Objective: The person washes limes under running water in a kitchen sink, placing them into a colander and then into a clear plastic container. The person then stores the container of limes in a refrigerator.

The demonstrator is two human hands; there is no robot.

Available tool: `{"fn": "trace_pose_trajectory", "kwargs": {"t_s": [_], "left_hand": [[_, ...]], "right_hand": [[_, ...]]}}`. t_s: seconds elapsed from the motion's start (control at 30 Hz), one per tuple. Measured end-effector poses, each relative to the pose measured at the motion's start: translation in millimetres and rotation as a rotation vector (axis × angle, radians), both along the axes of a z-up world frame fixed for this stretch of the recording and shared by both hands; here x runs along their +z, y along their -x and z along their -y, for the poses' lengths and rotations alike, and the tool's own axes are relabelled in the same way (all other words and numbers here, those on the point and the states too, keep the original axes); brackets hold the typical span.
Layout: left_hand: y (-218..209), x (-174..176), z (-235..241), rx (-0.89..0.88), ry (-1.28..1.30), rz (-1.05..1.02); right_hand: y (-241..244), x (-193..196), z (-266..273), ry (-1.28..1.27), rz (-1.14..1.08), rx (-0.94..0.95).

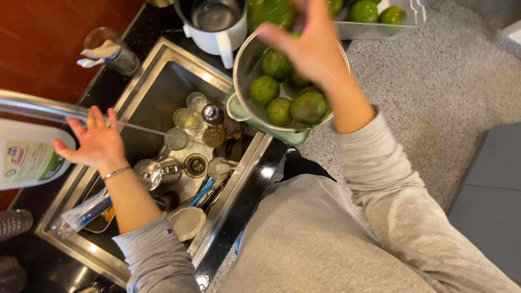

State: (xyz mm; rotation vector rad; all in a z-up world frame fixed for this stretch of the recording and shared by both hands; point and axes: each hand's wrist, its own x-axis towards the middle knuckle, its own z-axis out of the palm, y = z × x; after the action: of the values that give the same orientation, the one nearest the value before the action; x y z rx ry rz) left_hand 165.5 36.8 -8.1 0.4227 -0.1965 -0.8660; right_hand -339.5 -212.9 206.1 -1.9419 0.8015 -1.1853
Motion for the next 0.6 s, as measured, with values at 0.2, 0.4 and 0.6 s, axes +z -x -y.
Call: {"fn": "trace_pose_trajectory", "kwargs": {"t_s": [0.2, 0.4, 0.6], "left_hand": [[48.3, 15.9, 24.4, 0.204, -0.37, 0.233], [222.4, 37.7, 48.0, 0.349, -0.516, 0.441], [332.5, 100.6, 103.7, 0.385, -0.291, 0.611]], "right_hand": [[124.9, -57.0, 98.6, -0.048, -0.039, -0.219], [216.0, -117.5, 196.8, 0.15, -0.242, -0.417], [258.9, -154.2, 304.1, 0.079, -0.442, -0.452]]}}
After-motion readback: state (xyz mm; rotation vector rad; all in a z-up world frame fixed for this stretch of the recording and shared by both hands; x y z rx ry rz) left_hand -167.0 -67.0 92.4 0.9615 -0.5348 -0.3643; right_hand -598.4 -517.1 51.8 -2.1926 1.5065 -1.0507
